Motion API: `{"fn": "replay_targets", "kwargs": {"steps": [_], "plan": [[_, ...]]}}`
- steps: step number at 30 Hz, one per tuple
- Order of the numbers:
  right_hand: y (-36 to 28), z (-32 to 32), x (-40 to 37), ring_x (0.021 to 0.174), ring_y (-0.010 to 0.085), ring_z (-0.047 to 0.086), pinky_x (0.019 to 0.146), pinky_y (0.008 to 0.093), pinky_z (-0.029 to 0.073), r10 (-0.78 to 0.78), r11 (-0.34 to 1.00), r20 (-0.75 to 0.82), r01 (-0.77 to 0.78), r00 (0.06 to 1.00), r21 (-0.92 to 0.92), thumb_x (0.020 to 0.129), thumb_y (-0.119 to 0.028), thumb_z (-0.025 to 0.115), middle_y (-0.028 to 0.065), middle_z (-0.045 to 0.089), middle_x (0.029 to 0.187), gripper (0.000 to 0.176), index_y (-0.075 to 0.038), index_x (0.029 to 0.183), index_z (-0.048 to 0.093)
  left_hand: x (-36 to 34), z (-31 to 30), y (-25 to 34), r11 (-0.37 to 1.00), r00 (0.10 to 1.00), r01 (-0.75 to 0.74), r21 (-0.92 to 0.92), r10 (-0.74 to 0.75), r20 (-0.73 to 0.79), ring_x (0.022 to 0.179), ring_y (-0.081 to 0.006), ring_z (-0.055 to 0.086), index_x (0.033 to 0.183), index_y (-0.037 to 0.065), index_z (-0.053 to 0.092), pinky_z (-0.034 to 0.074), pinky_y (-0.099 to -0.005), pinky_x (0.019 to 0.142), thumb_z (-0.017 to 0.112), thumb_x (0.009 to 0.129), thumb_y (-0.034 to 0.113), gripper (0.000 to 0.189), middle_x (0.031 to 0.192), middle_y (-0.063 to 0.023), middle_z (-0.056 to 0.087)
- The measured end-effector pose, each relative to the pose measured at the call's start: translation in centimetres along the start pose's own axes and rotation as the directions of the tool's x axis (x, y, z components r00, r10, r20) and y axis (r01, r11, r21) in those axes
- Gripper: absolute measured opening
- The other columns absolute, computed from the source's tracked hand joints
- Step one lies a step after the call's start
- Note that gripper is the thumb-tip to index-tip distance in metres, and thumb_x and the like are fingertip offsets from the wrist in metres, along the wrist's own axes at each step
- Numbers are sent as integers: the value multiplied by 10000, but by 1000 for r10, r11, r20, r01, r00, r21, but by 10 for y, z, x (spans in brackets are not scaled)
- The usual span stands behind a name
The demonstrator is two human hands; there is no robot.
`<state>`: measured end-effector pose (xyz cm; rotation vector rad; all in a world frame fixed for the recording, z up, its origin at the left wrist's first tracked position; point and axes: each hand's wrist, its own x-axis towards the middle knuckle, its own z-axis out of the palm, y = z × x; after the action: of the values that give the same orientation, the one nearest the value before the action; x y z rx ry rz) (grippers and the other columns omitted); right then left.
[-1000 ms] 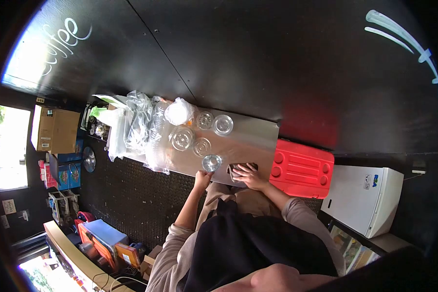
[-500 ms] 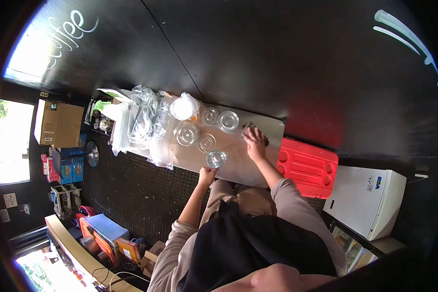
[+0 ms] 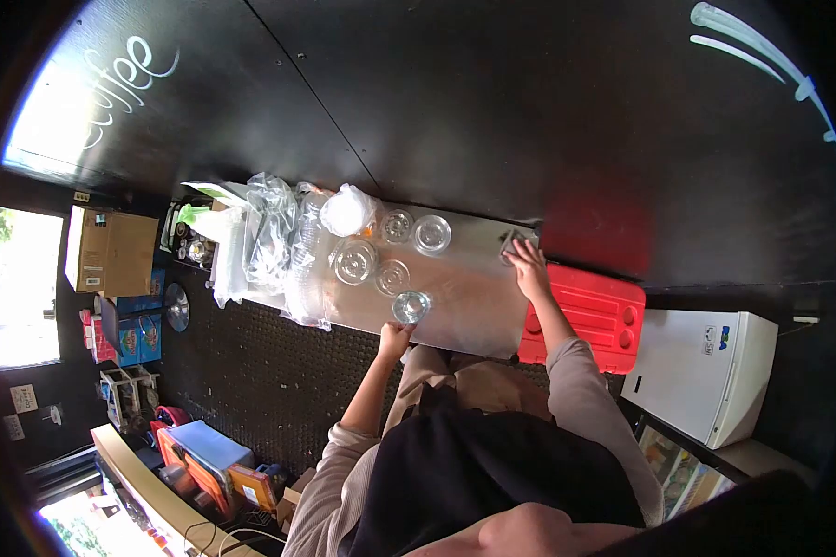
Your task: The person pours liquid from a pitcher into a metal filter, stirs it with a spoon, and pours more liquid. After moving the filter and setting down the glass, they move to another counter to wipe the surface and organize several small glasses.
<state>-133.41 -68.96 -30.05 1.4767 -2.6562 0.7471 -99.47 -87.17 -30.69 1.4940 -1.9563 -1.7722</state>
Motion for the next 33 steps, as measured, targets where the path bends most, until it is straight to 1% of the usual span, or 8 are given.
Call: {"fn": "replay_targets", "kwargs": {"steps": [1,3,7,12,14,21,26,33], "plan": [[1,4,-1,1307,327,400,1036,514,342,-1,1000,-1,1,1000,0,806,-12,586,37,491,1391,416,-236,1146,672,1,-1,-2,1000,1000,-1,0,1,0,444,-132,423,537,-43,526,366,-375,453,705,794,255,432,446,-106,453],[4,12,-6,1310,342,391,1019,543,351,119,992,-64,-120,991,-23,824,-37,590,39,467,1409,400,-232,1166,658,-6,-5,10,980,998,-66,190,67,1,444,-144,440,558,-54,528,379,-384,463,700,797,263,433,454,-134,455],[-36,19,-15,1301,373,383,1029,553,329,246,959,-129,-260,961,-110,790,-41,604,65,469,1395,441,-210,1196,629,7,0,-18,997,1000,-24,77,25,-9,440,-164,456,571,-60,533,394,-399,477,694,800,260,426,463,-158,462],[-86,8,-49,1324,380,357,1058,526,296,-11,995,92,20,996,-94,778,-68,612,89,424,1437,452,-163,1220,602,3,-2,-12,994,999,-29,109,25,39,456,-205,525,602,-65,566,423,-406,502,689,795,260,397,505,-192,515],[-99,-2,-58,1347,362,337,1060,538,286,-63,981,61,50,996,188,771,-94,622,95,390,1465,494,-172,1257,581,-1,-3,-3,991,999,-34,132,31,20,469,-205,541,610,-63,574,430,-403,508,687,795,262,390,515,-195,524],[-85,5,-50,1383,332,292,1077,596,237,-75,988,217,103,973,-119,785,-73,595,87,329,1504,603,-216,1361,487,-20,-10,40,968,1000,-30,250,27,14,487,-198,562,626,-55,597,442,-395,518,678,798,272,378,521,-195,533],[-74,26,8,1380,331,296,1073,606,248,-128,991,185,135,974,-25,791,-2,545,89,367,1475,600,-216,1348,496,-19,-8,36,966,998,-62,252,63,4,467,-249,552,631,-62,585,439,-407,516,670,799,282,392,526,-216,514],[-73,43,67,1339,326,349,1051,595,289,-105,993,147,112,984,-43,783,4,561,72,396,1451,545,-207,1285,550,-21,-10,39,954,998,-65,291,66,6,482,-301,564,654,-65,587,440,-420,519,659,795,278,378,553,-244,510]]}}
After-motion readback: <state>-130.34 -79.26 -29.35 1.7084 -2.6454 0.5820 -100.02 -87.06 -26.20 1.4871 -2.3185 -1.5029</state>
